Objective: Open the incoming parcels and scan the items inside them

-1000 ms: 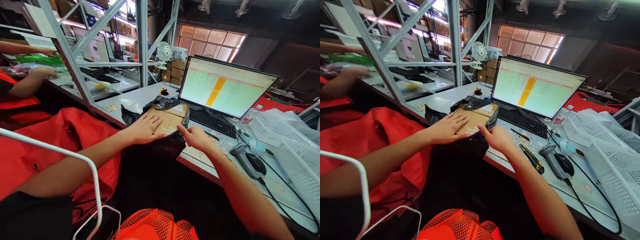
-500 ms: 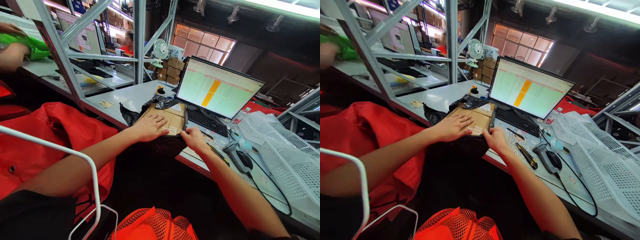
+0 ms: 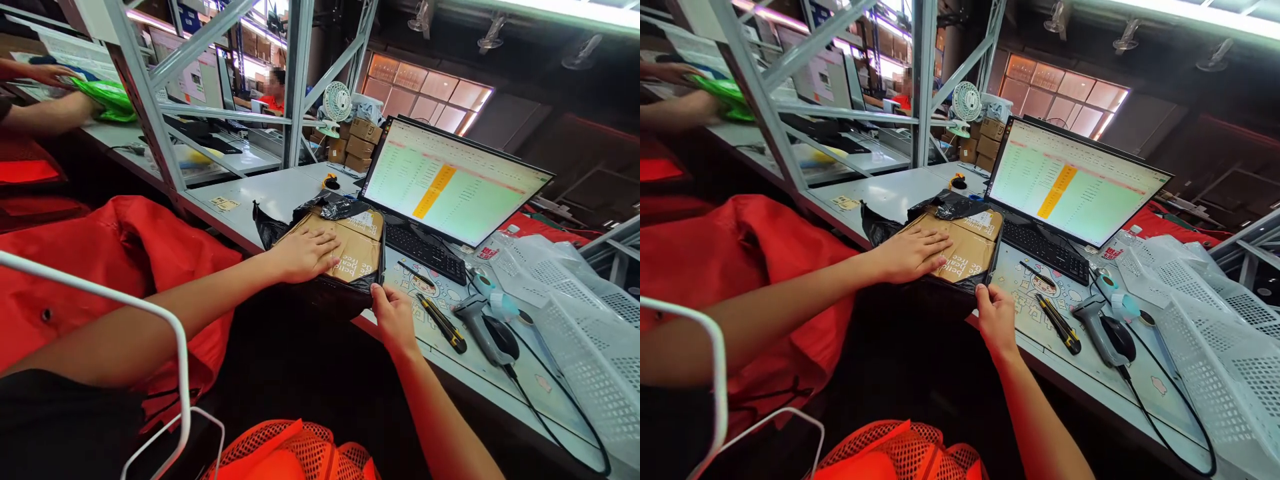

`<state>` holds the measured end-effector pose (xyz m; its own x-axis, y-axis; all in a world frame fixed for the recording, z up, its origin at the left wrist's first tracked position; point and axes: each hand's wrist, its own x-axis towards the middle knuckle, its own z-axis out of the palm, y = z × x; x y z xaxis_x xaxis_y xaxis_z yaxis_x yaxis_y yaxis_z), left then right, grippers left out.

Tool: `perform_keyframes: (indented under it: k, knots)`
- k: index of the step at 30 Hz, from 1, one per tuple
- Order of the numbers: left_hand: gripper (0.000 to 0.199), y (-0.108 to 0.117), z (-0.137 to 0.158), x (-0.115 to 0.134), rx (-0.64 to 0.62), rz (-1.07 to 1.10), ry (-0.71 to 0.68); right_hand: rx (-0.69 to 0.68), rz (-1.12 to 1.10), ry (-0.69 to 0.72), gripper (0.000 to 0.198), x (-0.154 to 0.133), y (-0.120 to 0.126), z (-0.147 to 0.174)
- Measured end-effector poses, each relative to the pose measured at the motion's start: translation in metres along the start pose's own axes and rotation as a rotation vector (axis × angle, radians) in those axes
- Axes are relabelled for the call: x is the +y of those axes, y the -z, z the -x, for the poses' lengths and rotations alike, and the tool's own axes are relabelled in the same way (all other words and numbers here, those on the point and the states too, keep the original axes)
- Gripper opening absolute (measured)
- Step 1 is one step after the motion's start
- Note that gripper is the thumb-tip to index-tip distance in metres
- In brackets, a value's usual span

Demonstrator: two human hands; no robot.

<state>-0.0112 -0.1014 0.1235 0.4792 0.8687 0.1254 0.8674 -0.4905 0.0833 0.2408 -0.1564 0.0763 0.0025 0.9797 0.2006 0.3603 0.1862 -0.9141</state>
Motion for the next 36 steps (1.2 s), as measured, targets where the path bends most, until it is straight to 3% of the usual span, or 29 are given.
perform_keyframes:
  k: [4, 8, 11, 13, 15, 18, 23, 25, 27, 30, 33, 36]
  knots:
    - [0.071, -0.001, -0.002, 0.0, 0.028, -0.032, -0.013, -0.105, 0.005, 0.042, 0.055, 0.003, 0.011, -0.009]
    - [0.072, -0.001, -0.004, -0.002, 0.04, -0.054, -0.025, -0.089, 0.3, 0.452, 0.043, -0.013, 0.035, -0.033]
    - [0.072, -0.001, -0.005, -0.002, 0.052, -0.059, -0.036, -0.293, 0.518, 0.721, 0.058, -0.035, 0.044, -0.055]
    - [0.072, -0.002, -0.004, -0.002, 0.054, -0.057, -0.037, -0.44, 0.62, 0.768, 0.053, -0.049, 0.044, -0.07]
    - [0.072, -0.002, -0.004, -0.003, 0.051, -0.056, -0.033, -0.568, 0.679, 0.773, 0.034, -0.06, 0.041, -0.084]
    - [0.07, 0.0, -0.003, -0.007, 0.05, -0.037, -0.035, -0.679, 0.664, 0.745, 0.015, -0.068, 0.036, -0.102]
    - [0.069, 0.019, -0.006, -0.003, 0.031, 0.193, -0.103, -0.598, 0.525, 0.714, 0.017, -0.071, 0.019, -0.12]
    - [0.063, 0.024, -0.008, 0.011, 0.074, 0.27, -0.112, -0.509, 0.499, 0.761, 0.014, -0.071, 0.015, -0.121]
    - [0.051, 0.024, -0.008, 0.028, 0.142, 0.327, -0.025, -0.367, 0.471, 0.796, 0.017, -0.065, 0.023, -0.12]
    - [0.04, 0.016, -0.004, 0.043, 0.233, 0.432, 0.194, -0.116, 0.49, 0.684, 0.035, -0.035, 0.067, -0.108]
    - [0.037, 0.01, -0.001, 0.032, 0.305, 0.467, 0.297, 0.057, 0.719, 0.293, 0.043, 0.019, 0.128, -0.077]
    - [0.035, 0.013, -0.005, 0.011, 0.282, 0.408, 0.343, 0.021, 1.032, -0.107, 0.052, 0.071, 0.165, -0.041]
